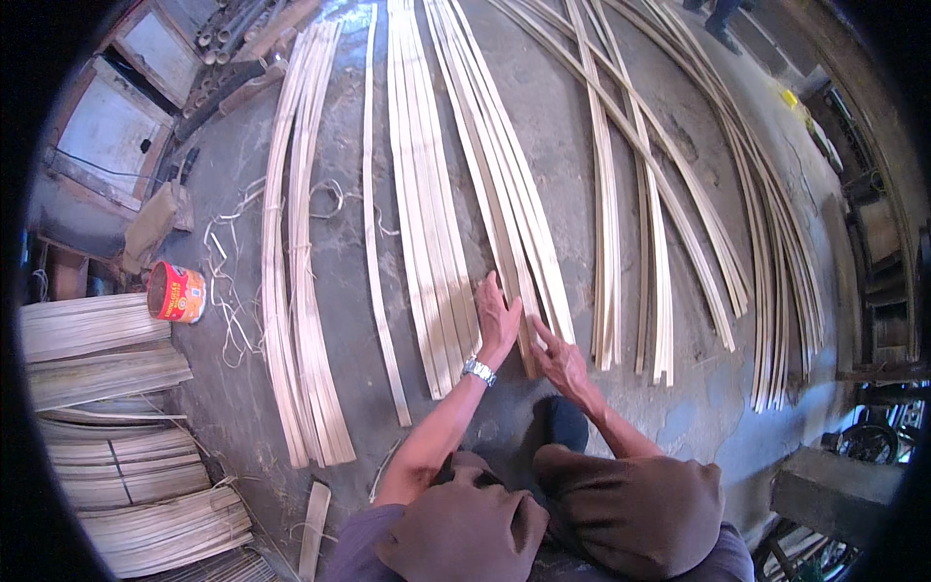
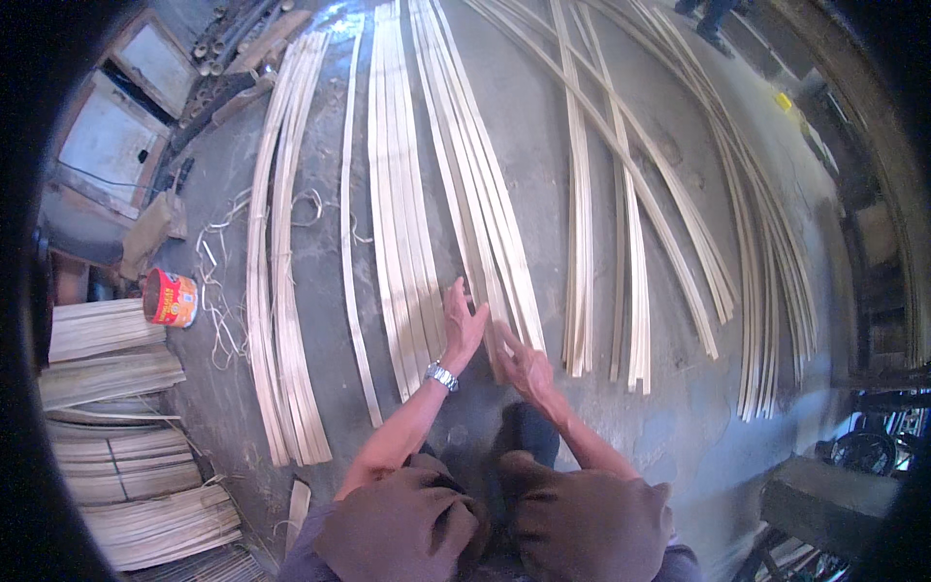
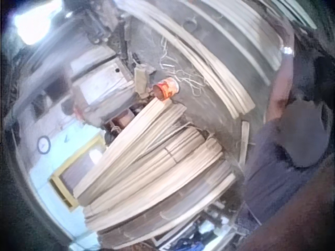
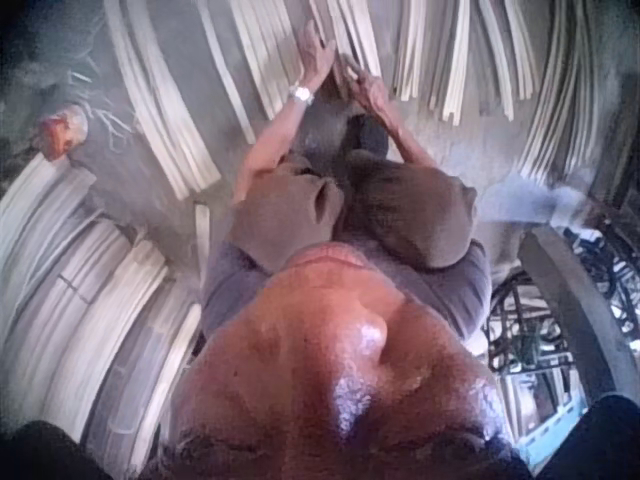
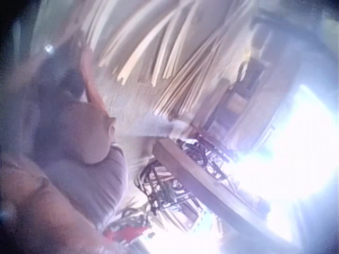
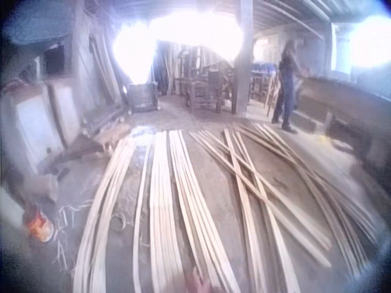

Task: The person sits on the floor and arranges long, thin wooden strips into neat parallel rows. They repeatedly pick up individual strips, align them with others, and place them back down to form organized piles.

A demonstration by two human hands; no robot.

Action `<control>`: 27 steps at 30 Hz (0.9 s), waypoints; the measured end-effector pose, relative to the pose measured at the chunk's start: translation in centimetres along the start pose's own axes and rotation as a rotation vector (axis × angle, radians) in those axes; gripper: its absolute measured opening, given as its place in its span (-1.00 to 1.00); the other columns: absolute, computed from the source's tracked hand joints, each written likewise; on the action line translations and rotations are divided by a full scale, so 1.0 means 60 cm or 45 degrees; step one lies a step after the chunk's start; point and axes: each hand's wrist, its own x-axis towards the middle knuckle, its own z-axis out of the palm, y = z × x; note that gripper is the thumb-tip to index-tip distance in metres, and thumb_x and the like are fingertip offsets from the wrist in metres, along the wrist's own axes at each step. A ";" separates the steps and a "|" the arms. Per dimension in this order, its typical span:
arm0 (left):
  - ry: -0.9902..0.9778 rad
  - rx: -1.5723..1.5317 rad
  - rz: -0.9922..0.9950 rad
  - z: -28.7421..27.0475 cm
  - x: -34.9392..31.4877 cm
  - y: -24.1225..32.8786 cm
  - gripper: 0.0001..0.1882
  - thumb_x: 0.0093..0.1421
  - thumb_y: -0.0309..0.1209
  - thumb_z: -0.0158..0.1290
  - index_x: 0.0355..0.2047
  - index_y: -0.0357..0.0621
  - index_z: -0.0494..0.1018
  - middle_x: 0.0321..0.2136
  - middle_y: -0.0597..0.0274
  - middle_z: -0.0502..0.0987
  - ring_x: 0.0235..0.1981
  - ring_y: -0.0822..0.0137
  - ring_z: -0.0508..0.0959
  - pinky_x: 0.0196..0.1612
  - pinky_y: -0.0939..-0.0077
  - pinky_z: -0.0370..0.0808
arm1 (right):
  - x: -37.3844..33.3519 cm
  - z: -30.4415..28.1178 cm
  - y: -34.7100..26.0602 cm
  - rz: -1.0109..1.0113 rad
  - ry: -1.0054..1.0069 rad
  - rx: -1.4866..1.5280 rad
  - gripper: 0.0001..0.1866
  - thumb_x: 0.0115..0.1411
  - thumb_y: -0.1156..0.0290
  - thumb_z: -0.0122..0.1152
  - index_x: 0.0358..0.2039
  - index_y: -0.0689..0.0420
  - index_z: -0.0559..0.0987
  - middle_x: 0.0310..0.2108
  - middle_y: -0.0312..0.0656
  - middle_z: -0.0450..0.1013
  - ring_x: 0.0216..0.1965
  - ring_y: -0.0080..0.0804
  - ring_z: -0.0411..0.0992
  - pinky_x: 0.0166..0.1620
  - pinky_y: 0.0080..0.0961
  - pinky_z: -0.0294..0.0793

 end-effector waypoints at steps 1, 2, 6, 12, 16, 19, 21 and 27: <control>-0.012 -0.051 -0.044 -0.001 0.008 0.003 -0.24 0.13 -0.38 0.14 0.28 -0.36 0.07 0.15 -0.26 0.25 0.19 -0.11 0.27 0.26 0.14 0.25 | -0.005 -0.005 -0.002 0.025 -0.030 0.041 -0.39 0.28 0.05 0.08 0.33 -0.24 0.26 -0.55 0.15 0.48 -0.46 0.03 0.54 -0.33 -0.12 0.45; -0.026 -0.103 -0.086 -0.001 0.018 0.006 -0.24 0.13 -0.37 0.14 0.27 -0.36 0.08 0.14 -0.25 0.27 0.16 -0.09 0.30 0.23 0.15 0.27 | -0.007 -0.012 -0.006 0.014 -0.032 0.027 -0.36 0.28 0.06 0.09 0.34 -0.14 0.25 -0.56 0.15 0.45 -0.50 -0.07 0.51 -0.34 -0.14 0.42; 0.051 -0.155 -0.171 -0.005 0.043 0.001 -0.33 0.08 -0.36 0.16 0.16 -0.35 0.20 -0.05 -0.15 0.39 -0.04 0.04 0.43 0.05 0.18 0.39 | 0.002 0.010 0.024 -0.081 0.066 0.114 -0.31 0.28 0.10 0.12 0.34 0.06 0.22 -0.55 0.11 0.48 -0.53 -0.14 0.48 -0.36 -0.23 0.43; 0.062 -0.331 -0.346 -0.012 0.057 -0.006 -0.43 0.09 -0.38 0.16 0.09 -0.35 0.28 -0.24 0.01 0.48 -0.24 0.21 0.51 -0.16 0.29 0.49 | 0.001 0.009 0.017 0.038 -0.057 0.361 -0.32 0.30 0.10 0.14 0.33 0.16 0.23 -0.54 -0.13 0.49 -0.55 -0.45 0.41 -0.43 -0.42 0.42; -0.097 -0.565 -0.475 -0.030 0.059 0.029 -0.48 0.13 -0.39 0.20 0.05 -0.37 0.34 -0.16 0.08 0.52 -0.24 0.33 0.53 -0.18 0.46 0.51 | -0.013 -0.024 -0.009 0.121 -0.186 0.460 -0.38 0.34 0.14 0.08 0.31 0.19 0.26 -0.41 -0.12 0.55 -0.41 -0.53 0.44 -0.35 -0.45 0.45; -0.359 -0.822 -0.511 -0.040 0.079 -0.011 -0.53 0.16 -0.38 0.22 0.03 -0.34 0.39 -0.10 0.11 0.51 -0.17 0.35 0.53 -0.16 0.45 0.50 | -0.010 0.008 0.006 -0.068 -0.028 0.533 -0.41 0.36 0.17 0.05 0.30 0.20 0.27 -0.37 -0.01 0.59 -0.37 -0.44 0.53 -0.29 -0.41 0.49; -0.356 -1.082 -0.538 -0.045 0.075 -0.013 -0.68 0.17 -0.39 0.21 -0.10 -0.24 0.46 -0.27 0.25 0.53 -0.30 0.44 0.51 -0.29 0.51 0.48 | -0.007 0.027 0.022 -0.193 0.141 0.373 -0.44 0.35 0.20 0.05 0.28 0.20 0.30 -0.40 0.07 0.57 -0.41 -0.31 0.56 -0.31 -0.34 0.51; -0.410 -1.066 -0.732 -0.081 0.066 0.049 -0.81 0.22 -0.39 0.19 -0.18 -0.11 0.50 -0.32 0.33 0.56 -0.37 0.51 0.52 -0.37 0.53 0.46 | -0.016 0.020 0.025 -0.338 0.394 -0.173 -0.54 0.32 0.27 0.03 0.19 0.16 0.36 -0.55 0.16 0.48 -0.50 0.05 0.54 -0.45 -0.10 0.49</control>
